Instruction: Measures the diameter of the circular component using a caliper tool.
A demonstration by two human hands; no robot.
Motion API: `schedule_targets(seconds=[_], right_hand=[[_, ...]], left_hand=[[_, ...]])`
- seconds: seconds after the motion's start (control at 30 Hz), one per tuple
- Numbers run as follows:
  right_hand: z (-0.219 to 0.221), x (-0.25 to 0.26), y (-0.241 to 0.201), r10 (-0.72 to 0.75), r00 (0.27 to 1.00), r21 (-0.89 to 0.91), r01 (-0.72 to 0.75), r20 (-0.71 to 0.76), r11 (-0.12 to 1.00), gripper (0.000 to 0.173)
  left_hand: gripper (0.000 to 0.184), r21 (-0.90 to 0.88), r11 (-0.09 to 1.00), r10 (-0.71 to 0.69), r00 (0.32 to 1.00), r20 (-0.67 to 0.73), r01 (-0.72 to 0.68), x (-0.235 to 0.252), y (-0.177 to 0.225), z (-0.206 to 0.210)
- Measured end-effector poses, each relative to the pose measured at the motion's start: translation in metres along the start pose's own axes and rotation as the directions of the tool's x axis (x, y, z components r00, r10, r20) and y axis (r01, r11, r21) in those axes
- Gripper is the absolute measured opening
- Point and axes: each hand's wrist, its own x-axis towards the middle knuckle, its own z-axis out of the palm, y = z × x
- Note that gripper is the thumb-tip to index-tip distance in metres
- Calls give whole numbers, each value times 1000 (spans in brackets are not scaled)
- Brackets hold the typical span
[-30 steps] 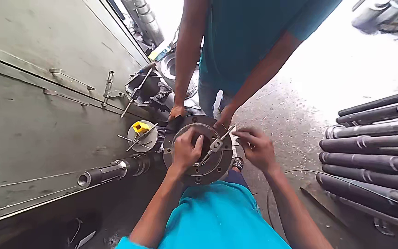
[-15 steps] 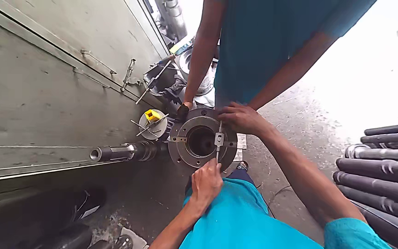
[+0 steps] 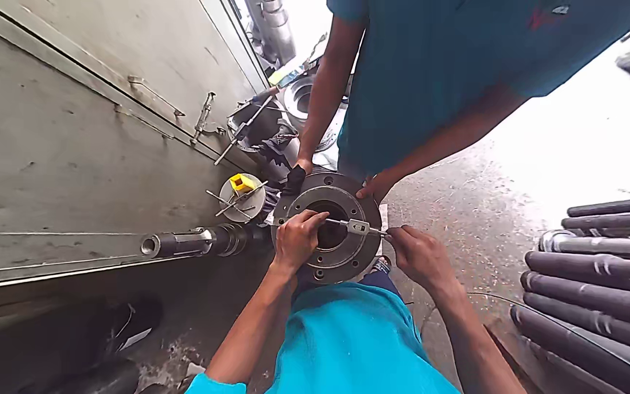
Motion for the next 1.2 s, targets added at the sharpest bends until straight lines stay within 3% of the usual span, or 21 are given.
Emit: schedule_targets(seconds=[0.23,0.33,0.4,0.5,0.57,0.67,0.8,0.9,1.0,1.1,1.2], right_hand=[[1,81,31,-166,985,140,171,-52,975,20],[8,117,31,-306,949,236,280,81,931,25],[1,118,32,-326,940,202,302,97,931,25],[-13,76,28,-206,976,104,198,67,975,22],[-17,37,11,-25,996,59,20,89,998,21],[-5,-11,-41,242,967,-65,-237,78,969,27],[17,-28,-105,383,924,-218,-378,-23,900,24],[14,-33,-101,398,917,-117,-392,34,913,30],[-2,-27,-61,389,907,9,-395,159,918,31],[-13,-4,-30,318,945,39,-321,81,946,22],[-22,25,-6,198,980,61,-199,20,978,15]], left_hand=[[28,-74,989,-125,992,4,125,-61,57,5],[30,-110,988,-113,993,-21,110,-75,78,16],[28,-89,991,-105,994,-24,102,-68,72,12],[25,-36,994,-106,994,1,106,-52,43,-2],[24,1,998,-68,998,9,68,-28,16,-5],[23,-12,989,150,988,40,-150,17,-20,0],[18,-77,892,452,879,150,-445,74,-34,-8],[18,-118,846,533,821,204,-520,91,-35,-16],[17,-148,896,438,888,139,-419,68,-38,-6],[21,-155,973,188,978,92,-172,19,-25,-4],[24,-211,977,-6,999,50,17,-17,0,-6]])
